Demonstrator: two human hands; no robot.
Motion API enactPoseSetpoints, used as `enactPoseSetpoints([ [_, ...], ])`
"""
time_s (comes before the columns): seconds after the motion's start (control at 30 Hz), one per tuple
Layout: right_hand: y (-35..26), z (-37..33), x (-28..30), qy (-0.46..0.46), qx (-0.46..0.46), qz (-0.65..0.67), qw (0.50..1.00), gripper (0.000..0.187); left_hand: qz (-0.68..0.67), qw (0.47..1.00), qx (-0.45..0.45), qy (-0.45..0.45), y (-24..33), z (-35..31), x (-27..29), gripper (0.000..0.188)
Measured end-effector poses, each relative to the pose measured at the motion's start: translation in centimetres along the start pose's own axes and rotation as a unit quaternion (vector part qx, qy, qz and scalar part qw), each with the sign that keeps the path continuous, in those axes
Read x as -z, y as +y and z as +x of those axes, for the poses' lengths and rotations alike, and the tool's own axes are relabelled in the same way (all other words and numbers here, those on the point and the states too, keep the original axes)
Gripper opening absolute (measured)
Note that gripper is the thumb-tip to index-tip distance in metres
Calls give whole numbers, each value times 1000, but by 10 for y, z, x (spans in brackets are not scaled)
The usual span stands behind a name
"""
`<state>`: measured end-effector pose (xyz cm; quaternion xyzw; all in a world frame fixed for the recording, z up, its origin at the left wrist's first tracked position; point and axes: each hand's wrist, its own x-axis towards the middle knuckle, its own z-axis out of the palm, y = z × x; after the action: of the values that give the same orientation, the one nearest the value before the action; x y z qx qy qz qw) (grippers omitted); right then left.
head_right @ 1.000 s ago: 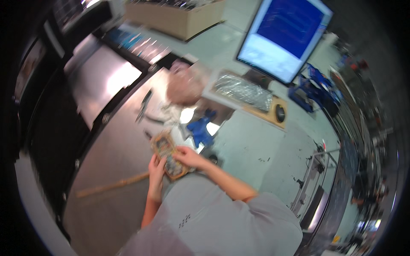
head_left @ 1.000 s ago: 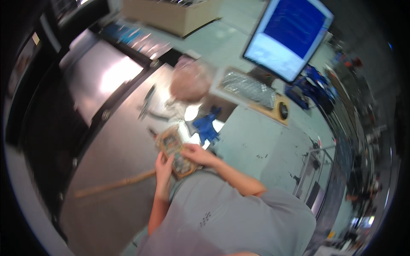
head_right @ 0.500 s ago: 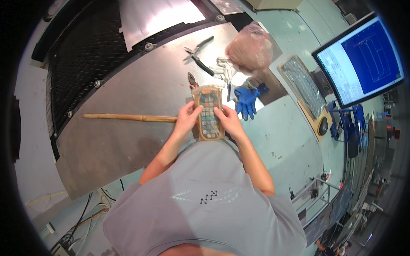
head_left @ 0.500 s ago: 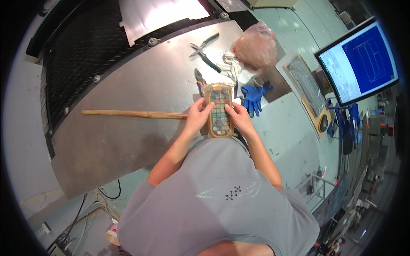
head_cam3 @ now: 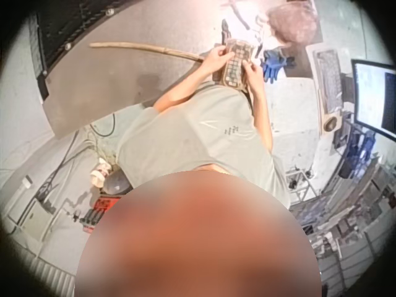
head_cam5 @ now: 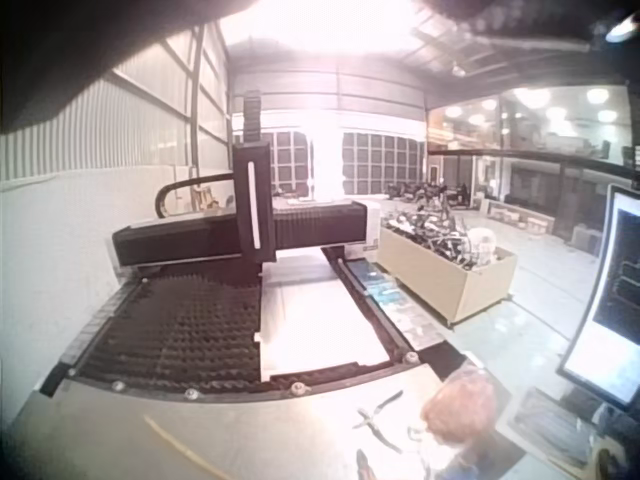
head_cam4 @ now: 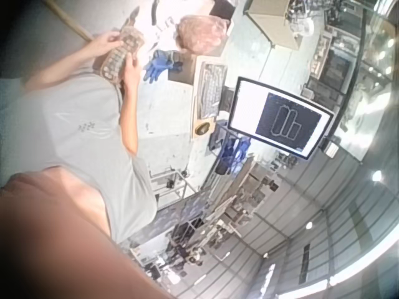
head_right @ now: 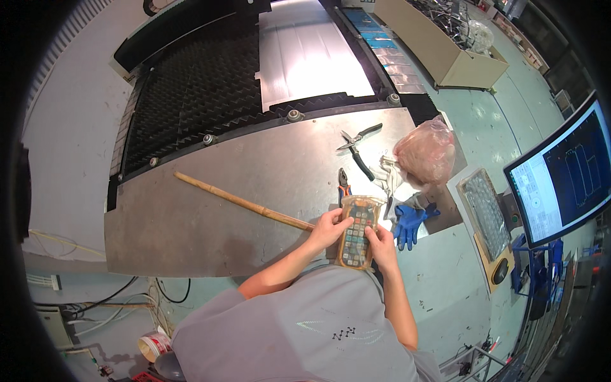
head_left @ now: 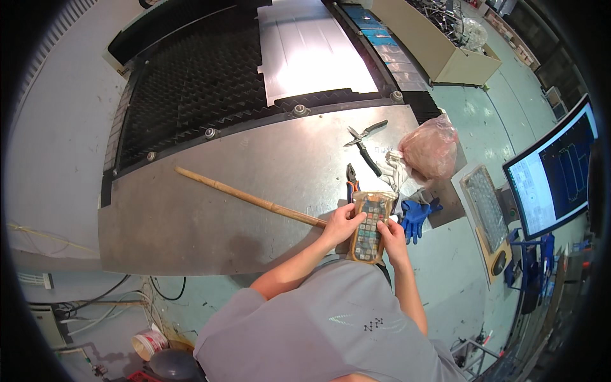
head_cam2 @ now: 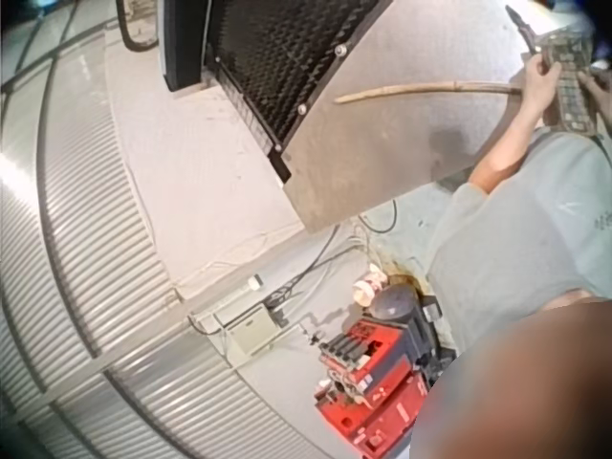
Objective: The person operates a laser cutting machine using a handheld controller and a computer mouse. They use a long stick to clear debris from the machine bed while sparks are visible. Finally, they remove several cut metal pieces from the machine.
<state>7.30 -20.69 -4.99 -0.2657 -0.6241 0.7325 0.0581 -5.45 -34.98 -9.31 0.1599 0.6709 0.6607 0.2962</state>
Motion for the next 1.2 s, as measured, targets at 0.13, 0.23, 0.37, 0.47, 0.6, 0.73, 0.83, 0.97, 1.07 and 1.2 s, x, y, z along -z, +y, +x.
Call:
enactPoseSetpoints([
  [0.13,0,-1,0,7,-14,-11,1000,31,-15,1000,17,-18,-1,-2,1,30],
  [0.23,1,-3,-7,23,-43,-40,998,33,-37,998,30,-31,7,-7,5,30],
  [0.37,4,-2,-14,14,-72,-116,991,41,-100,988,100,-68,27,-12,17,25],
  [0.47,5,7,-22,37,-35,-69,996,41,-115,986,99,-63,40,-13,16,18],
  [0.6,1,3,-16,39,-27,-59,997,41,-84,988,115,-54,46,-12,12,11],
  [0.73,-9,-7,-14,34,-53,-55,996,40,-67,989,117,-58,46,-12,11,12],
  [0.83,-11,-11,-14,39,-56,-48,997,40,-45,990,115,-67,46,-11,12,12],
  [0.97,-8,-10,-12,44,-42,-60,996,40,-31,991,107,-74,43,-9,11,13],
  [1.07,-5,-9,-12,37,-34,-59,997,39,-41,992,102,-67,39,-9,11,14],
  [1.2,-6,-7,-13,23,-9,-50,998,36,-68,989,106,-77,35,-10,13,19],
])
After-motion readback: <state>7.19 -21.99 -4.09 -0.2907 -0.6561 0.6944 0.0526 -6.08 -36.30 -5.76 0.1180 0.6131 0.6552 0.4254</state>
